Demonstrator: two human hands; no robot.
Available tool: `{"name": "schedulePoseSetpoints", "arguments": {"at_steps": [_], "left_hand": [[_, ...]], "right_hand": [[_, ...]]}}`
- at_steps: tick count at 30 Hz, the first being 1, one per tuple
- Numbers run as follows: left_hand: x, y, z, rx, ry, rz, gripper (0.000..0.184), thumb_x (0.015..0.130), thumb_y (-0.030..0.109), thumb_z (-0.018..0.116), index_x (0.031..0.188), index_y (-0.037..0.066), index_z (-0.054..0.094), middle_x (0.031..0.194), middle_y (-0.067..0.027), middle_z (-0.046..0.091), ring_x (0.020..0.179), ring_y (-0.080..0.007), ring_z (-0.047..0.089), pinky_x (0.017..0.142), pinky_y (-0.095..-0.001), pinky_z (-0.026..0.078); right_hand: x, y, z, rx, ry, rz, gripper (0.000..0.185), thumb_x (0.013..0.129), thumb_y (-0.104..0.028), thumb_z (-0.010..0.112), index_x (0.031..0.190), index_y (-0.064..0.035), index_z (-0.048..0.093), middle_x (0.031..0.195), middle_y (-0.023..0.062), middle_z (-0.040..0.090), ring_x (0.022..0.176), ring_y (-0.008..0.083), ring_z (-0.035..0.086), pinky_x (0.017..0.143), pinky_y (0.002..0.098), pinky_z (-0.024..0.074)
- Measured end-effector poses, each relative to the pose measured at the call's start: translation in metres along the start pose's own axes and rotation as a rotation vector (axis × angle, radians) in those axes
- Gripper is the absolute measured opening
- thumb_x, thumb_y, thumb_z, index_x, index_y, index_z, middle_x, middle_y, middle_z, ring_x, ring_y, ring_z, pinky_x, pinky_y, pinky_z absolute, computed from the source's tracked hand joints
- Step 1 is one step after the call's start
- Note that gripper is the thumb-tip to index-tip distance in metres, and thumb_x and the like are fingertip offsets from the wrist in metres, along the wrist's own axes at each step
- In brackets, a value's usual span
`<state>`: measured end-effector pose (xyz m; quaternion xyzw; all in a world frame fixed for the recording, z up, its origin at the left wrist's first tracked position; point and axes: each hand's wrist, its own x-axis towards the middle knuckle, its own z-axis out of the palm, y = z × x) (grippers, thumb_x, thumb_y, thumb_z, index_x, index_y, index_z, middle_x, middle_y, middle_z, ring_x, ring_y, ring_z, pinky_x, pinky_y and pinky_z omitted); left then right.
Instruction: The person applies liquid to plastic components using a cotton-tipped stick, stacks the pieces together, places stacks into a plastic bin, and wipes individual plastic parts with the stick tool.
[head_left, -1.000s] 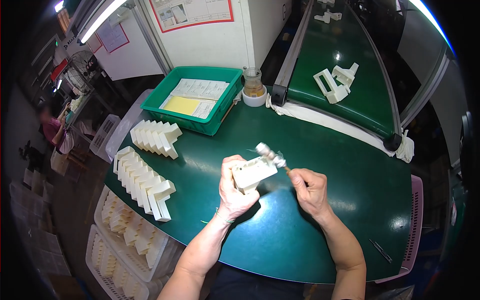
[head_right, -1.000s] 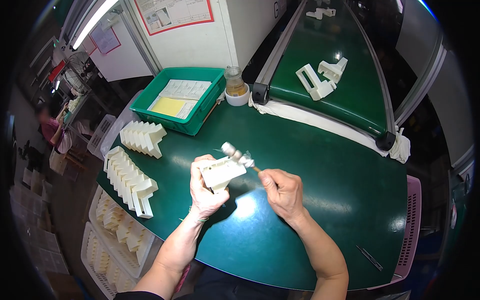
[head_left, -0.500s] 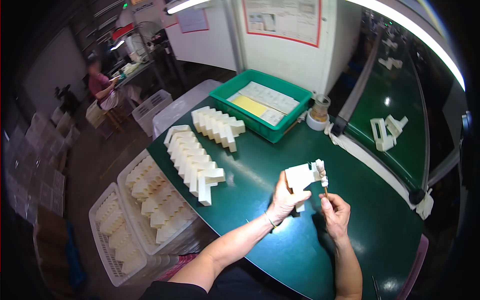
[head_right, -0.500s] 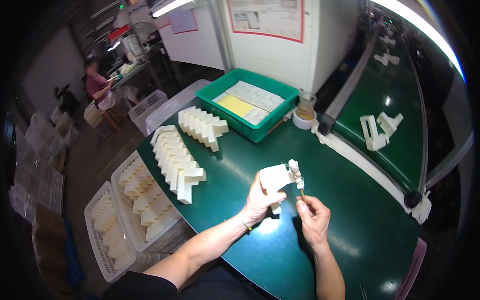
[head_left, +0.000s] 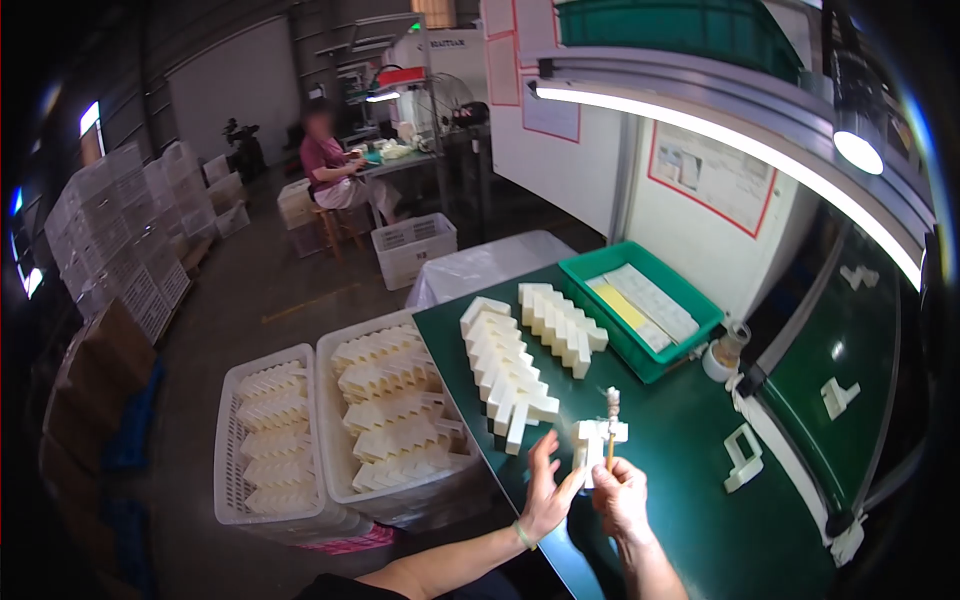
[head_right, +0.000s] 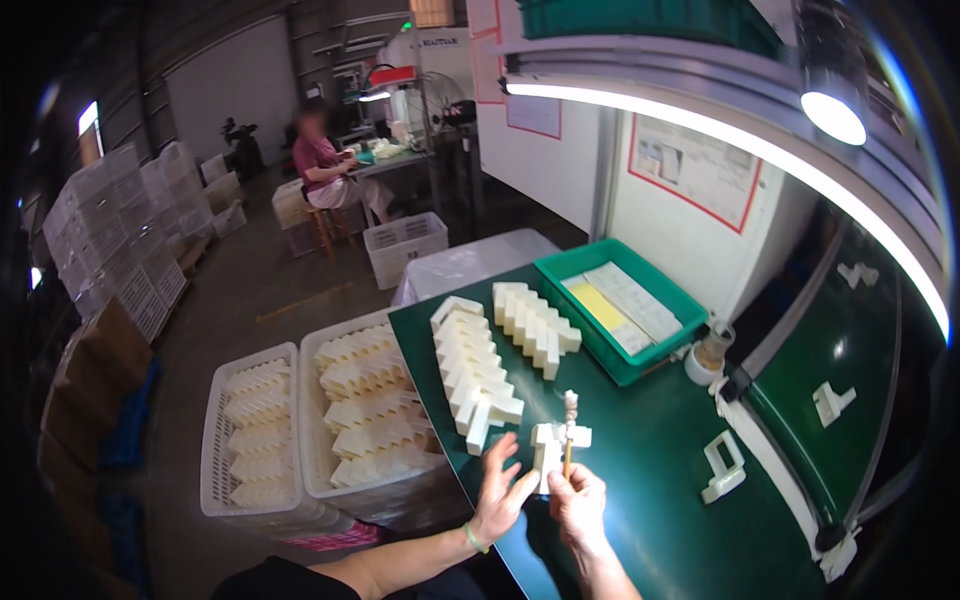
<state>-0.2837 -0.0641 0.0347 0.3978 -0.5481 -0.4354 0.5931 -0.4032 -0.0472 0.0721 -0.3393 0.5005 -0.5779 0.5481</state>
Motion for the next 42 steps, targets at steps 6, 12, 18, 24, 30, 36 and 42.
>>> {"name": "schedulePoseSetpoints", "arguments": {"at_steps": [6,12,18,24,30,36,42], "left_hand": [[-0.035,-0.001,-0.053,0.053,0.062,0.089,0.06,0.078,0.012,0.068,0.128,0.004,0.036,0.136,-0.0117,0.031,0.126,-0.0228,0.035,0.102,-0.0414,0.032],[-0.036,0.011,-0.047,0.058,0.089,0.26,0.045,0.075,0.008,0.069,0.114,0.002,0.047,0.12,-0.0162,0.048,0.114,-0.0275,0.048,0.097,-0.0365,0.04],[-0.034,0.013,-0.027,-0.007,-0.231,0.294,0.041,0.076,0.005,0.067,0.111,0.002,0.047,0.118,-0.0138,0.05,0.108,-0.0213,0.05,0.094,-0.0337,0.04],[-0.011,0.039,0.042,-0.298,-0.48,0.042,0.022,0.077,-0.008,0.06,0.097,-0.002,0.052,0.096,-0.0098,0.054,0.087,-0.0155,0.056,0.08,-0.0283,0.047],[0.028,0.025,0.127,-0.451,-0.578,-0.376,0.02,0.079,-0.005,0.06,0.097,0.0,0.054,0.094,-0.0074,0.061,0.08,-0.0098,0.057,0.073,-0.0225,0.048],[0.023,-0.014,0.13,-0.232,-0.485,-0.296,0.018,0.079,-0.004,0.06,0.095,0.0,0.054,0.091,-0.0064,0.062,0.079,-0.0083,0.058,0.072,-0.0209,0.049],[0.033,-0.004,0.124,-0.201,-0.429,-0.175,0.023,0.08,-0.002,0.061,0.101,0.0,0.053,0.094,-0.0067,0.059,0.072,-0.0065,0.057,0.064,-0.0189,0.048]], "right_hand": [[0.032,0.024,0.065,0.078,-0.115,0.193,0.01,0.088,-0.012,0.06,0.082,-0.0041,0.056,0.054,-0.0035,0.041,0.038,0.0057,0.031,0.036,0.023,0.0209],[0.04,0.029,0.074,-0.058,-0.148,0.214,0.017,0.089,-0.018,0.061,0.083,-0.0028,0.056,0.054,-0.0037,0.042,0.039,0.0041,0.032,0.036,0.021,0.0207],[0.025,0.024,-0.013,-0.309,0.031,-0.023,0.017,0.084,-0.015,0.065,0.093,-0.0002,0.066,0.068,0.0004,0.059,0.052,0.0056,0.047,0.046,0.0213,0.037],[-0.009,-0.028,-0.089,-0.387,0.36,-0.173,0.022,0.081,-0.015,0.067,0.096,0.0019,0.065,0.076,0.0019,0.062,0.071,0.009,0.055,0.067,0.0254,0.0455],[-0.021,-0.06,-0.162,-0.949,0.75,-0.439,0.034,0.074,-0.021,0.07,0.102,-0.0027,0.062,0.094,0.0126,0.058,0.087,0.029,0.059,0.077,0.0372,0.0473],[0.0,-0.05,-0.173,-1.093,0.788,-0.193,0.061,0.07,-0.042,0.072,0.115,-0.0042,0.054,0.102,0.0151,0.056,0.093,0.0334,0.059,0.08,0.0442,0.0465],[0.01,-0.036,-0.167,-0.776,0.565,-0.174,0.051,0.064,-0.03,0.07,0.107,-0.003,0.064,0.101,0.0138,0.059,0.093,0.0313,0.06,0.083,0.0388,0.0473]]}}
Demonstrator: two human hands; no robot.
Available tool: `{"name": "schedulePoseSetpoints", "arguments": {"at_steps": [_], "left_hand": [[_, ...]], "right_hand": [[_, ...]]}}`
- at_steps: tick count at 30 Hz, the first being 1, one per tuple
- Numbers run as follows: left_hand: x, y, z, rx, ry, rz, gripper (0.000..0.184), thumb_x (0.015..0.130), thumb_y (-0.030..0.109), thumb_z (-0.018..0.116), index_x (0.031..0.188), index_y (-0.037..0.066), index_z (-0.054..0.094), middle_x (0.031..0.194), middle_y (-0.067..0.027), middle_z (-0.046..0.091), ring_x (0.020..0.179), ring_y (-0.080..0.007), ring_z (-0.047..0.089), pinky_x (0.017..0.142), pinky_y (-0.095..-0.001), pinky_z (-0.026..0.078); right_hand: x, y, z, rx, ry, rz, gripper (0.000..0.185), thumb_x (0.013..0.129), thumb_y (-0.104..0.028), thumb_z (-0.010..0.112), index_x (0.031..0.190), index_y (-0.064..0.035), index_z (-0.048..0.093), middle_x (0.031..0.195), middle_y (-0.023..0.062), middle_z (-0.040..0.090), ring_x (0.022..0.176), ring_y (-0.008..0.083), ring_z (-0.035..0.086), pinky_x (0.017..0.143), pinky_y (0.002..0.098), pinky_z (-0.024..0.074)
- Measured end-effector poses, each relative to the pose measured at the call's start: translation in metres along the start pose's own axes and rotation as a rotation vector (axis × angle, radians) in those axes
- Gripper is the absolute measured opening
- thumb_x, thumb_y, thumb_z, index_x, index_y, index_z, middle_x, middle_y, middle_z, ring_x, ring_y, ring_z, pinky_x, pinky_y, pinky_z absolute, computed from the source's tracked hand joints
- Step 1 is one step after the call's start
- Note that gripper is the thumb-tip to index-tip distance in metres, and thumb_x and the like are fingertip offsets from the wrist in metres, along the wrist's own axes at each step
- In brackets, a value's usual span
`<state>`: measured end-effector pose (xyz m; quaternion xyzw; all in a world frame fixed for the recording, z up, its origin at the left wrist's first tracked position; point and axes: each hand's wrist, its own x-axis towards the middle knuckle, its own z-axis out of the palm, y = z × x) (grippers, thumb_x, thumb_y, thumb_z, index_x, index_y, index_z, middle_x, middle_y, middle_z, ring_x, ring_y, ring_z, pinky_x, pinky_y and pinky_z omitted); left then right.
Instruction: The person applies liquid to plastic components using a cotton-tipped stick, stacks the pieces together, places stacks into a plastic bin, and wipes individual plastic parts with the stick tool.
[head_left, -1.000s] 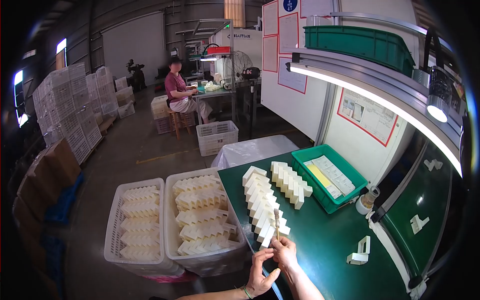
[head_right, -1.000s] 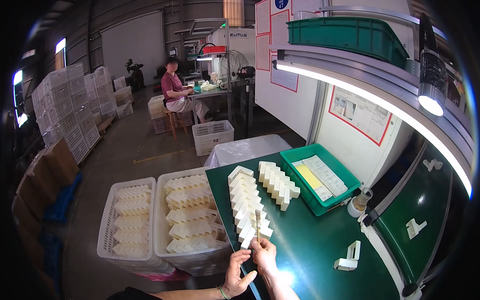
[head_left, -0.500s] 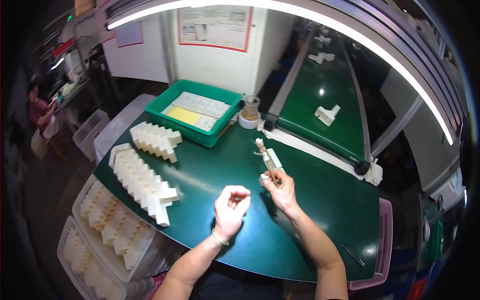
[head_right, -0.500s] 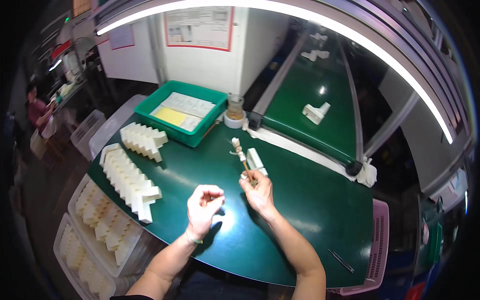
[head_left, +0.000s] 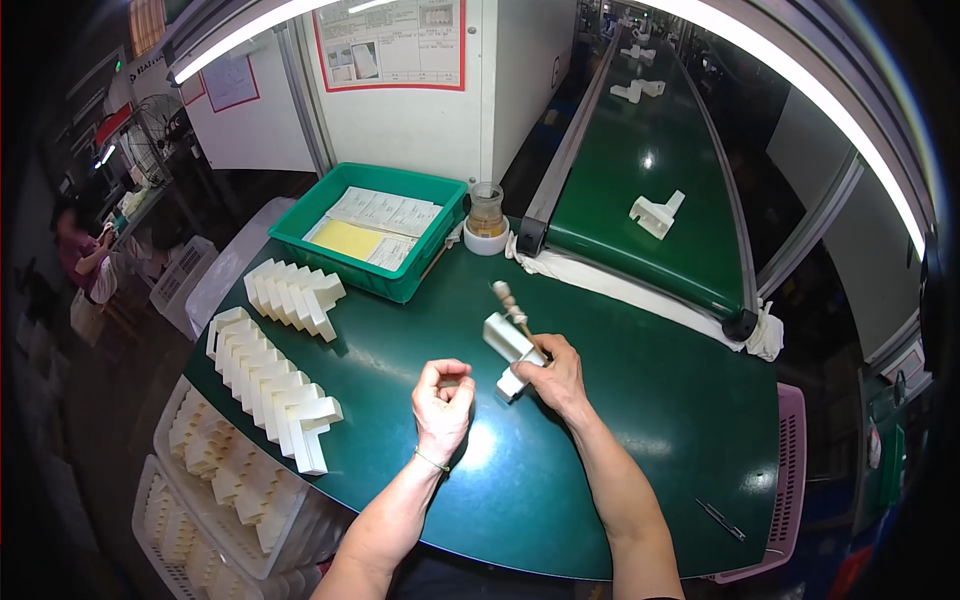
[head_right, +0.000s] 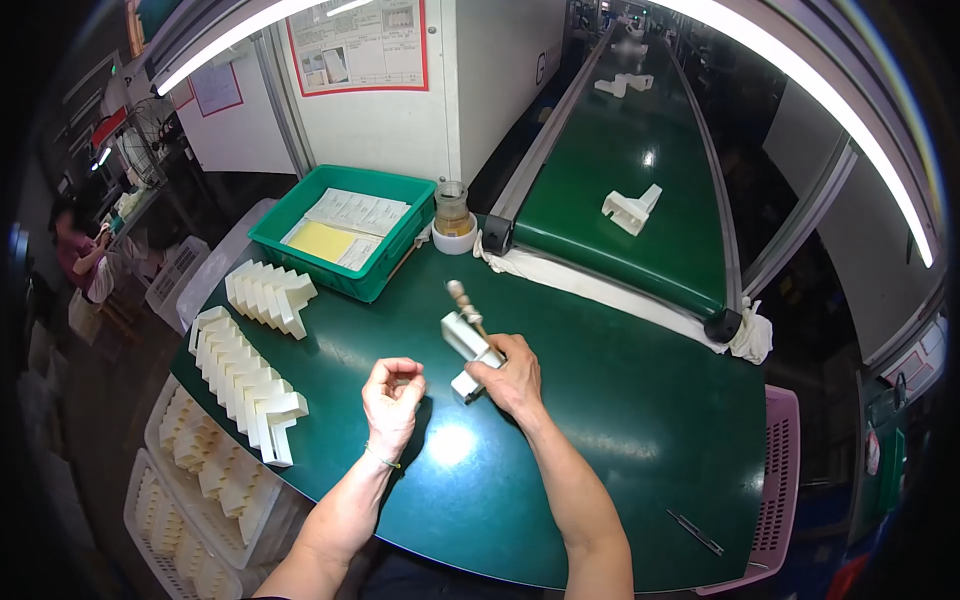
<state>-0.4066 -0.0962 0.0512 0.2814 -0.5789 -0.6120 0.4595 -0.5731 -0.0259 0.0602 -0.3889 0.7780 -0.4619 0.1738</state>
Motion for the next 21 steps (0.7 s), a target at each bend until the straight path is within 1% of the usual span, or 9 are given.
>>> {"name": "schedulePoseSetpoints", "arguments": {"at_steps": [1,2,4,5,8,9,12,17,21], "left_hand": [[0.003,-0.002,-0.004,0.041,-0.005,0.047,0.028,0.08,-0.002,0.061,0.106,0.0,0.052,0.101,-0.0084,0.056,0.069,-0.0067,0.058,0.062,-0.0182,0.047],[0.003,0.005,-0.006,0.002,-0.019,-0.007,0.04,0.078,0.002,0.064,0.114,0.001,0.049,0.113,-0.0106,0.049,0.083,-0.0115,0.058,0.072,-0.0241,0.049],[0.01,0.001,-0.01,0.169,-0.018,0.192,0.052,0.073,0.006,0.068,0.12,0.002,0.045,0.123,-0.0111,0.043,0.102,-0.0171,0.053,0.088,-0.0324,0.046],[0.012,0.003,-0.011,0.101,-0.053,0.169,0.061,0.068,0.009,0.071,0.123,0.002,0.044,0.128,-0.0105,0.038,0.114,-0.0205,0.045,0.098,-0.0378,0.039],[0.012,0.014,-0.016,0.035,-0.353,-0.068,0.071,0.072,0.011,0.075,0.132,0.003,0.039,0.126,-0.0117,0.047,0.115,-0.021,0.048,0.097,-0.0349,0.041],[0.01,0.015,-0.015,-0.171,-0.454,-0.252,0.071,0.074,0.011,0.076,0.133,0.001,0.038,0.12,-0.0115,0.053,0.109,-0.0193,0.053,0.094,-0.0311,0.044],[0.012,0.008,-0.015,-0.179,-0.717,-0.305,0.064,0.078,0.009,0.075,0.131,0.0,0.041,0.113,-0.0085,0.057,0.105,-0.0135,0.055,0.091,-0.0274,0.046],[0.01,0.016,-0.016,-0.487,-0.456,-0.412,0.064,0.076,0.022,0.076,0.128,0.001,0.045,0.113,-0.0114,0.059,0.093,-0.0175,0.062,0.088,-0.0302,0.05],[0.015,0.013,-0.02,-1.108,-0.476,-0.505,0.071,0.09,0.049,0.049,0.135,-0.005,0.035,0.123,-0.023,0.05,0.104,-0.0322,0.055,0.093,-0.049,0.045]], "right_hand": [[-0.004,-0.005,0.002,0.04,0.002,-0.056,0.041,0.06,-0.023,0.068,0.096,-0.003,0.068,0.099,0.0123,0.06,0.092,0.0294,0.06,0.082,0.0356,0.0475],[-0.007,-0.01,-0.002,0.059,-0.039,-0.171,0.038,0.059,-0.02,0.066,0.094,-0.0033,0.068,0.097,0.0106,0.06,0.089,0.0281,0.061,0.08,0.0344,0.0478],[-0.012,-0.026,-0.01,0.011,-0.099,-0.358,0.033,0.056,-0.013,0.065,0.087,-0.0017,0.067,0.091,0.0084,0.06,0.079,0.023,0.061,0.069,0.0312,0.0488],[-0.015,-0.032,-0.013,0.017,-0.101,-0.35,0.033,0.056,-0.013,0.065,0.087,-0.0017,0.067,0.091,0.0084,0.06,0.079,0.023,0.061,0.069,0.0312,0.0488],[-0.021,-0.043,-0.014,-0.182,-0.101,-0.786,0.019,0.055,-0.012,0.061,0.073,-0.0062,0.06,0.087,0.0031,0.059,0.069,0.0248,0.061,0.056,0.0365,0.0488],[-0.023,-0.046,-0.013,-0.195,-0.103,-0.857,0.02,0.055,-0.01,0.061,0.074,-0.007,0.061,0.086,0.0026,0.06,0.068,0.0234,0.061,0.056,0.035,0.0491],[-0.032,-0.058,-0.014,-0.173,-0.129,-0.969,0.026,0.052,-0.009,0.061,0.078,-0.0093,0.062,0.084,0.0015,0.06,0.067,0.0204,0.061,0.055,0.0323,0.0494],[-0.032,-0.066,-0.031,-0.132,0.23,-0.782,0.025,0.064,-0.016,0.071,0.086,-0.0083,0.064,0.085,0.0061,0.06,0.066,0.0232,0.061,0.057,0.0334,0.0505],[-0.025,-0.057,-0.042,0.121,0.291,-0.344,0.022,0.081,-0.019,0.068,0.095,-0.0024,0.063,0.08,0.0069,0.06,0.062,0.0145,0.057,0.053,0.0272,0.0449]]}}
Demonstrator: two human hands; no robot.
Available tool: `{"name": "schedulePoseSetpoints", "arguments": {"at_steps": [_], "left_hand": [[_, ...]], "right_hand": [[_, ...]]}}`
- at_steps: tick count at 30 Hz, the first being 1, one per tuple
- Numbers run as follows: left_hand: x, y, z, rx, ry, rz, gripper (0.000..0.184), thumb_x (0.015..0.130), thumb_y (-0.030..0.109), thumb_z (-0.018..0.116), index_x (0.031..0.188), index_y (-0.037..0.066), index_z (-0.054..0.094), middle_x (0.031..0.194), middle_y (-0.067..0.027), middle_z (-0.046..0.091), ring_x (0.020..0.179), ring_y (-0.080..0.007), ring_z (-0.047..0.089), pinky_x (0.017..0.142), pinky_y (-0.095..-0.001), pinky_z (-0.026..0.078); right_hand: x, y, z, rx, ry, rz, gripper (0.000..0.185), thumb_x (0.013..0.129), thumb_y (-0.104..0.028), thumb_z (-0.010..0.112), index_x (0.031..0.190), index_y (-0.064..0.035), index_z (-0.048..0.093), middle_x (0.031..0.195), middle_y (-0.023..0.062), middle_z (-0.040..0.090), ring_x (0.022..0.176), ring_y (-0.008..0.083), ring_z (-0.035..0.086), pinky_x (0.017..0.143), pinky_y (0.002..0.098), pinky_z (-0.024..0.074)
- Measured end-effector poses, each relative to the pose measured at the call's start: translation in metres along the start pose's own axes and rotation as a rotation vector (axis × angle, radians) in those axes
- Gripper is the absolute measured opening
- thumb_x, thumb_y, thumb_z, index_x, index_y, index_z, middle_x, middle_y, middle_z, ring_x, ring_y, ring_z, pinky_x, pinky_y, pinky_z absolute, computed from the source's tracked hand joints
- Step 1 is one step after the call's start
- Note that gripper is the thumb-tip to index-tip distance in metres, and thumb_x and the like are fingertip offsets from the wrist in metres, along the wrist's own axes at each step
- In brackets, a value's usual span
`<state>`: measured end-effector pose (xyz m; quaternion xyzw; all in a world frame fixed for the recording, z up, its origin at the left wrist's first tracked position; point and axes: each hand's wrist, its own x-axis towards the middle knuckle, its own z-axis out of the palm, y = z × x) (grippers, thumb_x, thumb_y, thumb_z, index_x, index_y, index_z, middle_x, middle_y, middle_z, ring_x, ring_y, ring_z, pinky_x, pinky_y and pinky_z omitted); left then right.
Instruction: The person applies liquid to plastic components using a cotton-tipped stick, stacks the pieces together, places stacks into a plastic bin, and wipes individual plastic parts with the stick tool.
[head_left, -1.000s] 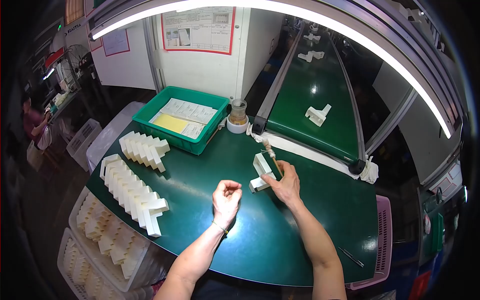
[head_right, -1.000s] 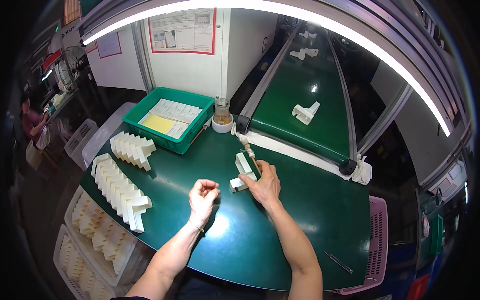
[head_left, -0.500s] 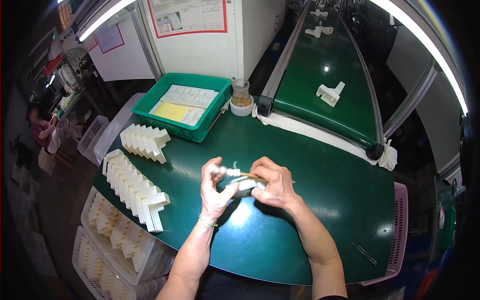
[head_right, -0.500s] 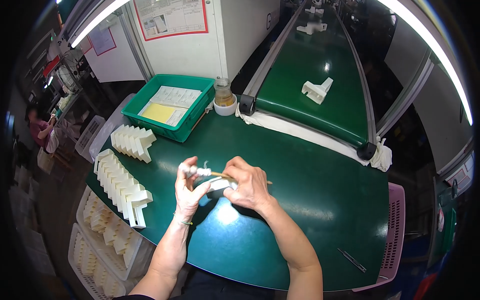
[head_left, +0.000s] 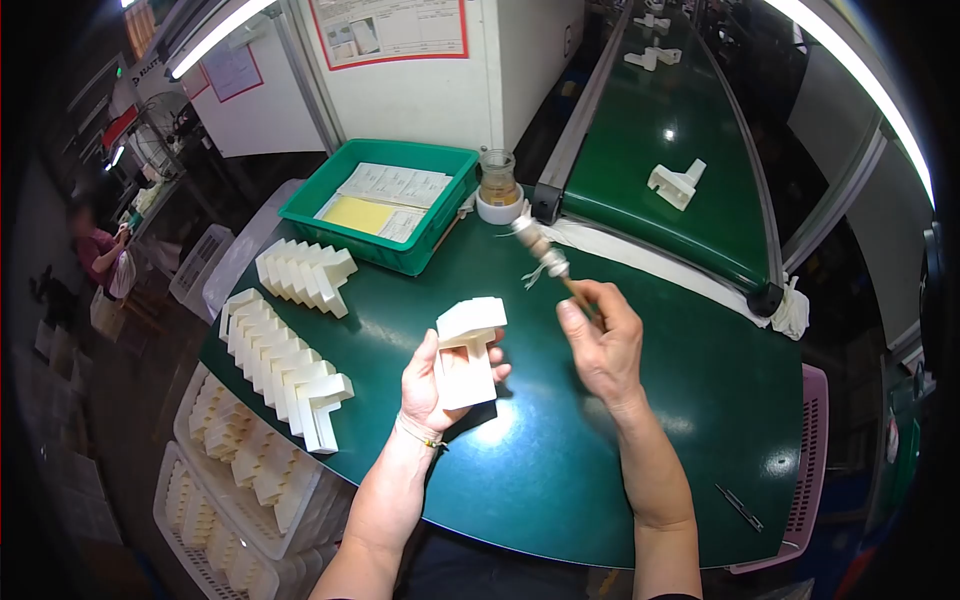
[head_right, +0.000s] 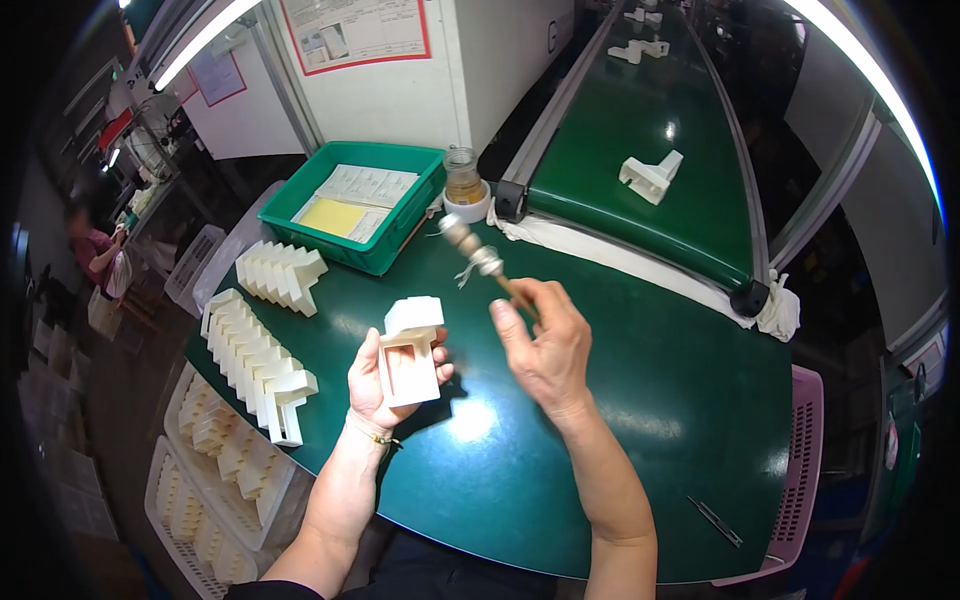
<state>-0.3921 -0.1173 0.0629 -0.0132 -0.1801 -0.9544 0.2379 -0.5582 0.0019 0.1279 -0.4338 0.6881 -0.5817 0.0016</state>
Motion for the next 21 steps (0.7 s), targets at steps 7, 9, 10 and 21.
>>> {"name": "schedulePoseSetpoints", "arguments": {"at_steps": [7,9,10,21], "left_hand": [[-0.001,-0.004,0.008,-0.228,-0.14,-0.104,0.081,0.089,0.055,0.045,0.142,-0.003,0.025,0.123,-0.0196,0.047,0.1,-0.0283,0.049,0.089,-0.0487,0.043],[-0.001,-0.003,0.01,-0.199,-0.157,-0.101,0.08,0.089,0.055,0.044,0.142,-0.002,0.026,0.122,-0.0175,0.046,0.098,-0.027,0.048,0.087,-0.0488,0.042],[-0.001,-0.003,0.009,-0.194,-0.17,-0.101,0.079,0.09,0.055,0.043,0.142,-0.001,0.026,0.123,-0.0173,0.047,0.099,-0.0268,0.049,0.087,-0.0488,0.041],[-0.001,-0.002,0.012,-0.188,-0.137,-0.076,0.079,0.089,0.056,0.044,0.142,0.0,0.026,0.124,-0.0165,0.048,0.099,-0.0272,0.049,0.085,-0.0483,0.041]], "right_hand": [[0.002,0.012,0.005,0.237,-0.021,0.103,0.024,0.091,-0.019,0.061,0.099,0.0035,0.061,0.073,0.0006,0.056,0.059,0.0038,0.044,0.052,0.0192,0.0365],[0.001,0.014,0.007,0.25,-0.017,0.091,0.023,0.091,-0.018,0.06,0.099,0.0038,0.061,0.074,0.0013,0.057,0.06,0.0041,0.046,0.053,0.019,0.0379],[0.001,0.014,0.008,0.254,-0.018,0.086,0.022,0.091,-0.017,0.06,0.099,0.0039,0.061,0.074,0.002,0.058,0.063,0.0047,0.048,0.056,0.0189,0.0399],[-0.001,0.021,0.014,0.225,-0.024,0.077,0.02,0.09,-0.016,0.061,0.096,0.0038,0.062,0.071,0.0016,0.058,0.062,0.0054,0.049,0.056,0.0203,0.0404]]}}
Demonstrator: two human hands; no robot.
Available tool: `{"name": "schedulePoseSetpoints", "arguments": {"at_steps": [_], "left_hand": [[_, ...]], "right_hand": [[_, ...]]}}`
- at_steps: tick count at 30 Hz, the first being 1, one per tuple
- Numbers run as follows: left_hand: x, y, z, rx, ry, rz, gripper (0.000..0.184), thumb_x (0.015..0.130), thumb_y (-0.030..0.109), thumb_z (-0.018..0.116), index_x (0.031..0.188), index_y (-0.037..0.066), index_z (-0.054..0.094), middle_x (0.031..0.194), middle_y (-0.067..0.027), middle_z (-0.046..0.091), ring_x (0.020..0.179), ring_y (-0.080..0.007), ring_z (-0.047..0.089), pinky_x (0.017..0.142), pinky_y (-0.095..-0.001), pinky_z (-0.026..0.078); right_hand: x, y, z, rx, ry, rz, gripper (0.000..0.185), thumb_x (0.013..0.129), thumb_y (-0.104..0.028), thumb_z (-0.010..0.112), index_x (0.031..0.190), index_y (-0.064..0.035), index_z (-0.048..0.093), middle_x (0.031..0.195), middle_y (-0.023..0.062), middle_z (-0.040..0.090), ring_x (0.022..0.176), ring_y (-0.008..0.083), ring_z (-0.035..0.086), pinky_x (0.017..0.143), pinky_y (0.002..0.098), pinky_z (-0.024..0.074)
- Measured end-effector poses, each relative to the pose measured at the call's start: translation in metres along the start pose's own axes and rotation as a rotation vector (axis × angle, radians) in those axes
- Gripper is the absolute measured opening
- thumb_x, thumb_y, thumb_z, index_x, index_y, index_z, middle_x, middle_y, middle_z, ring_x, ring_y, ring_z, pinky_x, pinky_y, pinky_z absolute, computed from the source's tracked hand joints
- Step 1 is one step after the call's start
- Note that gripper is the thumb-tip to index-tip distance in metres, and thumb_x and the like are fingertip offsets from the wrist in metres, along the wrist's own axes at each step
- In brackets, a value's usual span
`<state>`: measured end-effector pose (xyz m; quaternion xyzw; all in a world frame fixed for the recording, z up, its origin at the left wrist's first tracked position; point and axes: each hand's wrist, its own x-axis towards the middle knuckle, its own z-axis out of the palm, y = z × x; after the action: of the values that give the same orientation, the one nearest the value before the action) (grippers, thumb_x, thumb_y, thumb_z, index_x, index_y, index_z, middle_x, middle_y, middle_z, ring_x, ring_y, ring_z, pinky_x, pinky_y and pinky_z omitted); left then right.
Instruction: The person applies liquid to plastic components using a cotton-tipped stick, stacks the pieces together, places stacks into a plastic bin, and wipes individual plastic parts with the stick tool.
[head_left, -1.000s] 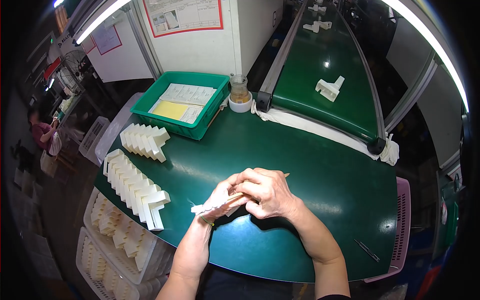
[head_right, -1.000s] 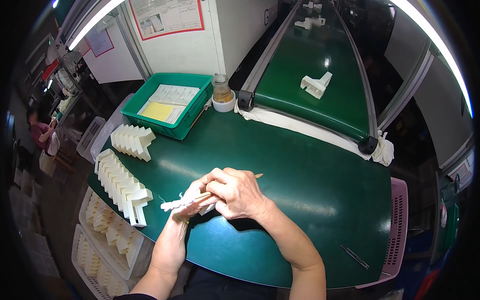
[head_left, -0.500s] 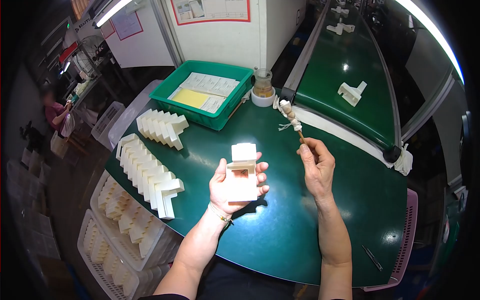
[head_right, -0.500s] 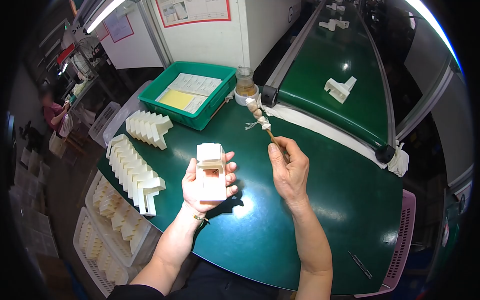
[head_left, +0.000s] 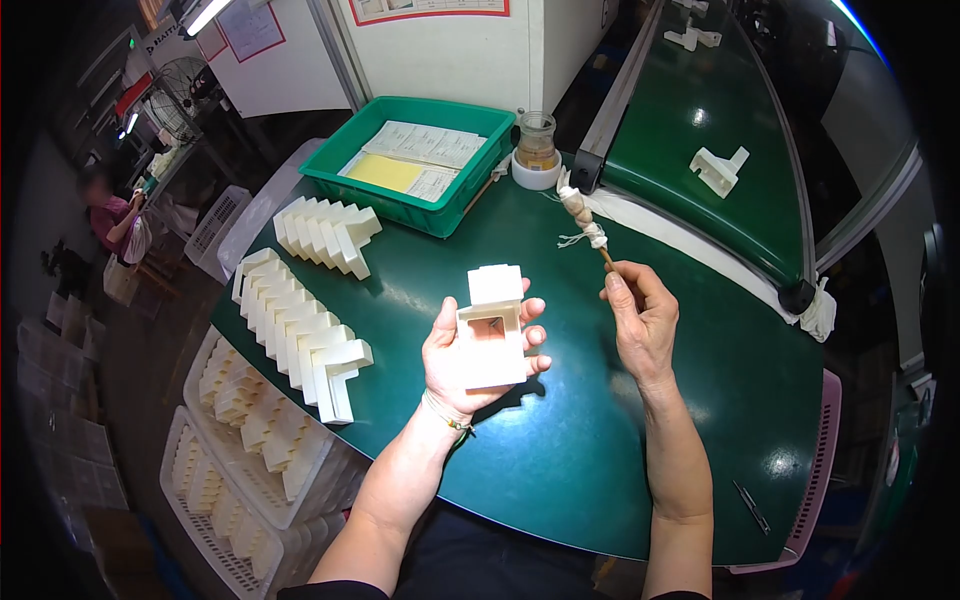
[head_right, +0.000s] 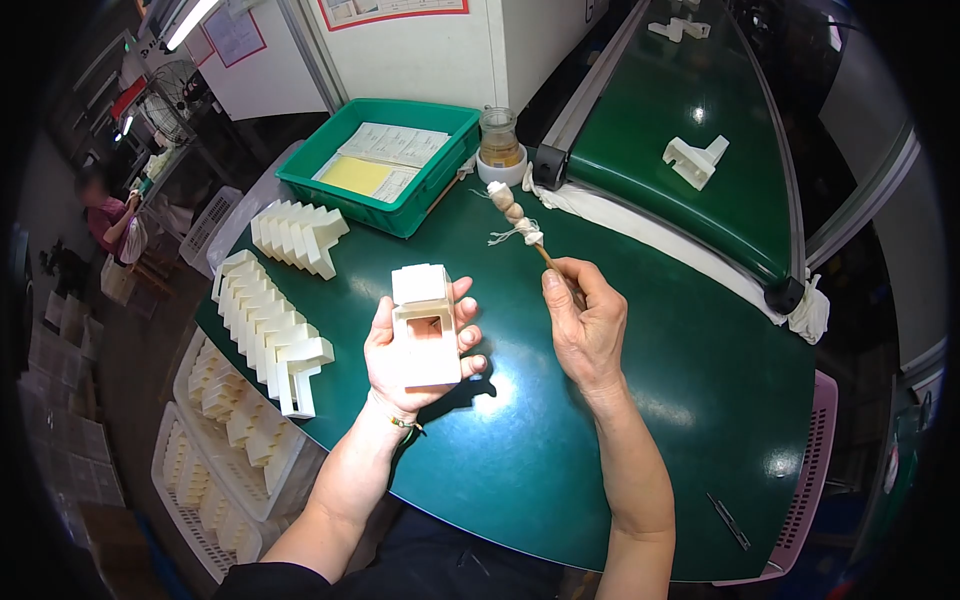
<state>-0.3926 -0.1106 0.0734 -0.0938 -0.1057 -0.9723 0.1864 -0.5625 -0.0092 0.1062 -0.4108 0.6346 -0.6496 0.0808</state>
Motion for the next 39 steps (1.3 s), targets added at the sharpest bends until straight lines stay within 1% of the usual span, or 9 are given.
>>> {"name": "schedulePoseSetpoints", "arguments": {"at_steps": [9,18,20,22,24,26,30,32,39], "left_hand": [[0.001,0.004,-0.011,-0.07,-0.087,0.0,0.079,0.087,0.056,0.049,0.141,0.002,0.029,0.127,-0.0161,0.048,0.097,-0.0276,0.05,0.079,-0.0436,0.043],[0.0,0.001,-0.005,-0.035,0.017,0.041,0.08,0.087,0.058,0.048,0.14,0.001,0.031,0.127,-0.0162,0.048,0.095,-0.0271,0.05,0.081,-0.0455,0.043],[0.0,0.002,-0.01,0.033,-0.053,0.057,0.078,0.087,0.052,0.051,0.14,-0.002,0.03,0.125,-0.0146,0.049,0.095,-0.0258,0.049,0.079,-0.0446,0.044],[0.0,-0.003,-0.016,0.394,0.0,0.248,0.072,0.085,0.044,0.059,0.135,-0.002,0.037,0.12,-0.0144,0.051,0.094,-0.0246,0.05,0.079,-0.0414,0.045],[-0.003,-0.01,-0.01,0.799,0.276,0.432,0.063,0.071,0.016,0.076,0.123,0.001,0.046,0.112,-0.0098,0.054,0.096,-0.0184,0.053,0.083,-0.0331,0.047],[-0.001,-0.016,-0.001,1.119,0.455,0.576,0.065,0.064,0.004,0.076,0.12,0.004,0.045,0.111,-0.0076,0.053,0.101,-0.0156,0.052,0.086,-0.0319,0.047],[0.002,-0.018,-0.006,1.339,0.515,0.778,0.062,0.062,-0.004,0.072,0.115,0.006,0.041,0.11,-0.0081,0.05,0.096,-0.0165,0.054,0.083,-0.0299,0.048],[0.001,-0.015,-0.007,1.556,0.549,0.95,0.062,0.058,-0.007,0.07,0.112,0.005,0.04,0.112,-0.0103,0.048,0.101,-0.0182,0.053,0.086,-0.0303,0.047],[0.0,-0.014,0.001,1.593,0.507,1.017,0.06,0.055,-0.007,0.063,0.109,0.004,0.04,0.114,-0.0122,0.047,0.104,-0.021,0.052,0.087,-0.0321,0.046]], "right_hand": [[-0.002,0.002,0.002,-0.037,-0.021,-0.042,0.018,0.089,-0.015,0.062,0.093,0.0027,0.063,0.067,0.0018,0.057,0.059,0.0062,0.048,0.054,0.0217,0.0402],[-0.004,0.006,0.004,-0.063,-0.025,-0.061,0.016,0.089,-0.014,0.062,0.091,0.0025,0.063,0.064,0.0028,0.056,0.056,0.007,0.048,0.052,0.0232,0.0394],[-0.004,0.005,0.005,-0.054,-0.022,-0.071,0.016,0.089,-0.014,0.062,0.09,0.0023,0.063,0.064,0.0035,0.056,0.056,0.0074,0.049,0.052,0.0238,0.0396],[-0.005,0.002,0.006,-0.062,-0.032,-0.061,0.016,0.088,-0.014,0.062,0.09,0.0022,0.063,0.064,0.0038,0.056,0.055,0.0077,0.049,0.051,0.0239,0.0396],[-0.009,-0.006,0.009,-0.109,-0.058,-0.041,0.014,0.087,-0.013,0.063,0.088,0.0009,0.064,0.064,0.0062,0.058,0.054,0.0106,0.052,0.051,0.0257,0.0411],[-0.014,-0.012,0.015,-0.169,-0.107,-0.19,0.012,0.084,-0.014,0.065,0.085,-0.0018,0.066,0.065,0.0086,0.06,0.054,0.0164,0.057,0.051,0.0279,0.0432],[-0.032,-0.021,0.028,-0.344,-0.294,-0.243,0.013,0.081,-0.02,0.067,0.075,-0.0081,0.069,0.063,0.0061,0.06,0.053,0.0229,0.059,0.05,0.0338,0.0453],[-0.034,-0.014,0.032,-0.244,-0.341,-0.236,0.015,0.082,-0.019,0.066,0.073,-0.0069,0.069,0.062,0.0073,0.061,0.054,0.024,0.06,0.05,0.034,0.0458],[-0.014,0.012,0.013,-0.58,-0.099,-0.227,0.03,0.086,-0.026,0.062,0.067,-0.0036,0.064,0.06,0.0096,0.06,0.05,0.0266,0.056,0.048,0.0375,0.0428]]}}
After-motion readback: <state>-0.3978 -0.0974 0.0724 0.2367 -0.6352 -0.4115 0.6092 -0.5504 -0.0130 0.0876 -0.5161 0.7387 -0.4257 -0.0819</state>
